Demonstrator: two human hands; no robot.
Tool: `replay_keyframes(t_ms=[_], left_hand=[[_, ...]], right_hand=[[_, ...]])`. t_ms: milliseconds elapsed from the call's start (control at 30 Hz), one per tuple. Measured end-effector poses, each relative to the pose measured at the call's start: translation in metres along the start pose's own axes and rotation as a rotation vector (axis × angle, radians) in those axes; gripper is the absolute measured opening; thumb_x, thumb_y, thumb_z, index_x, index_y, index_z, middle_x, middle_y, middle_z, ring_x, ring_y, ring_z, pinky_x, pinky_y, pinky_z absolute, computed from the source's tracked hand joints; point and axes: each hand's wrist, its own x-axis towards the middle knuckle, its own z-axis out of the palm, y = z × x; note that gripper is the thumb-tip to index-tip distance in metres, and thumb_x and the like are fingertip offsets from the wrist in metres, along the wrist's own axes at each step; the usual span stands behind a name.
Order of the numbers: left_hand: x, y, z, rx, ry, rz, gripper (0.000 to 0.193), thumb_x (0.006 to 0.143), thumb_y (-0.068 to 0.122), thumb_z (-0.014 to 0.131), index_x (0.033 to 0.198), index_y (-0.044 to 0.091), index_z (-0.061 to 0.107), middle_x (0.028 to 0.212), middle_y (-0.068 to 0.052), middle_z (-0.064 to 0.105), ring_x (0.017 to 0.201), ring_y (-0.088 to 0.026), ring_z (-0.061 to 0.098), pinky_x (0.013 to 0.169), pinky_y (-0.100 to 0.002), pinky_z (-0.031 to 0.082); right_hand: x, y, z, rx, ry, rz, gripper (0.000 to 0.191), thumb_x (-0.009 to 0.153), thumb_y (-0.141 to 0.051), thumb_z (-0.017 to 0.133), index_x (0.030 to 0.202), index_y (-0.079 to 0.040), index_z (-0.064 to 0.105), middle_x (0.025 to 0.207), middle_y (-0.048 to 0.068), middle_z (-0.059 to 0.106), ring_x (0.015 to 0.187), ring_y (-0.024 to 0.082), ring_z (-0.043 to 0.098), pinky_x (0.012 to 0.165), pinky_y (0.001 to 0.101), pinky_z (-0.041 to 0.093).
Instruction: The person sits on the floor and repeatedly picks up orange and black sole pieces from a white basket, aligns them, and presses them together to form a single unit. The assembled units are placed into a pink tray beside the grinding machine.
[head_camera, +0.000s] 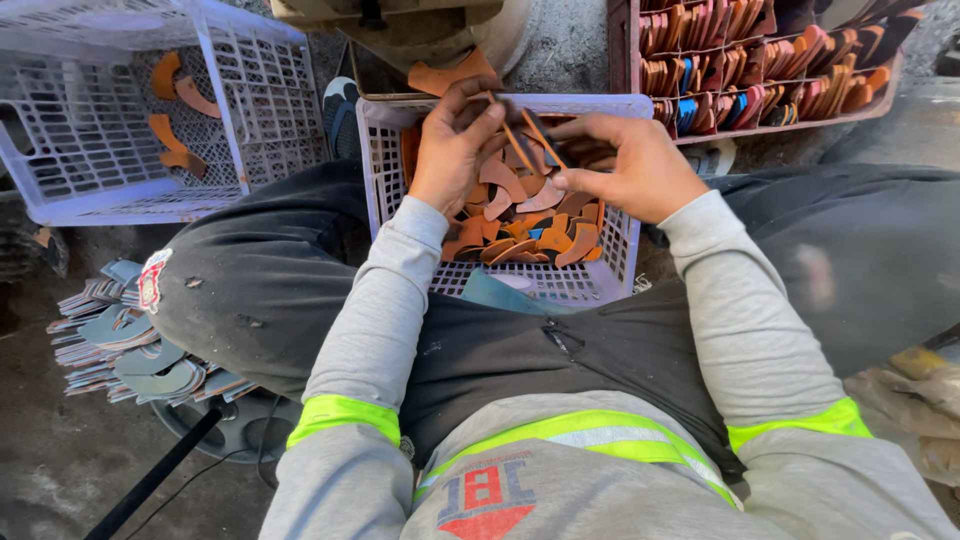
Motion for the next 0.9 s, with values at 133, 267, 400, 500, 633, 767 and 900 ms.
replay_keyframes(t_ms=[133, 267, 400, 500, 633, 767, 900], left_hand=[[0.008, -0.041, -0.026, 1.097, -0.237, -0.256, 0.034, 0.084, 0.019, 0.073, 0.116, 0.01, 0.072, 0.1, -0.009, 0.073, 0.091, -0.026, 0.073, 0.083, -0.036, 0.058], [0.025, -0.108, -0.031, 1.506, -0.254, -0.197, 0.031, 0.091, 0.025, 0.074, 0.114, 0.005, 0.074, 0.116, -0.022, 0.071, 0.106, -0.039, 0.068, 0.096, -0.046, 0.054], [0.074, -0.132, -0.017, 1.722, -0.167, 0.01, 0.03, 0.097, 0.015, 0.066, 0.125, 0.005, 0.063, 0.134, -0.017, 0.066, 0.12, -0.039, 0.065, 0.1, -0.048, 0.055], [0.092, -0.133, -0.008, 1.714, -0.021, 0.187, 0.078, 0.059, 0.021, 0.083, 0.129, 0.002, 0.056, 0.144, -0.024, 0.051, 0.122, -0.052, 0.052, 0.085, -0.056, 0.053], [0.085, -0.113, -0.022, 1.829, -0.146, -0.06, 0.057, 0.076, 0.007, 0.07, 0.131, 0.004, 0.059, 0.137, -0.019, 0.054, 0.126, -0.045, 0.051, 0.097, -0.049, 0.052], [0.092, -0.1, -0.045, 1.851, -0.313, -0.54, 0.044, 0.086, 0.022, 0.07, 0.127, 0.004, 0.069, 0.137, -0.022, 0.061, 0.127, -0.041, 0.059, 0.106, -0.046, 0.05], [0.096, -0.114, -0.047, 1.789, -0.156, -0.247, 0.035, 0.096, 0.024, 0.066, 0.131, 0.019, 0.071, 0.14, -0.013, 0.061, 0.132, -0.037, 0.059, 0.111, -0.047, 0.051]], right_hand=[[-0.001, 0.007, -0.017, -0.328, 0.121, -0.025, 0.051, 0.086, -0.03, 0.085, 0.12, 0.003, 0.066, 0.104, 0.019, 0.076, 0.097, 0.03, 0.076, 0.086, 0.0392, 0.058], [-0.002, 0.014, -0.023, -0.434, 0.174, -0.098, 0.046, 0.086, -0.026, 0.084, 0.116, 0.004, 0.065, 0.104, 0.024, 0.074, 0.097, 0.04, 0.073, 0.083, 0.0452, 0.057], [-0.001, 0.019, -0.027, -0.397, 0.171, -0.139, 0.044, 0.085, -0.026, 0.082, 0.115, 0.001, 0.065, 0.103, 0.023, 0.073, 0.096, 0.041, 0.072, 0.082, 0.046, 0.057], [0.003, 0.021, -0.035, -0.478, 0.18, -0.074, 0.047, 0.083, -0.028, 0.083, 0.113, 0.003, 0.064, 0.101, 0.026, 0.07, 0.094, 0.046, 0.067, 0.079, 0.0512, 0.053], [0.009, 0.023, -0.042, -0.452, 0.192, -0.088, 0.045, 0.084, -0.027, 0.08, 0.113, 0.003, 0.064, 0.103, 0.025, 0.071, 0.095, 0.045, 0.067, 0.081, 0.0515, 0.053], [0.013, 0.021, -0.042, -0.443, 0.179, -0.055, 0.045, 0.085, -0.028, 0.08, 0.114, 0.002, 0.064, 0.103, 0.025, 0.071, 0.095, 0.045, 0.067, 0.081, 0.0516, 0.053], [0.014, 0.019, -0.042, -0.42, 0.184, 0.02, 0.044, 0.084, -0.028, 0.08, 0.114, 0.001, 0.066, 0.103, 0.024, 0.072, 0.094, 0.044, 0.068, 0.08, 0.0514, 0.053]])
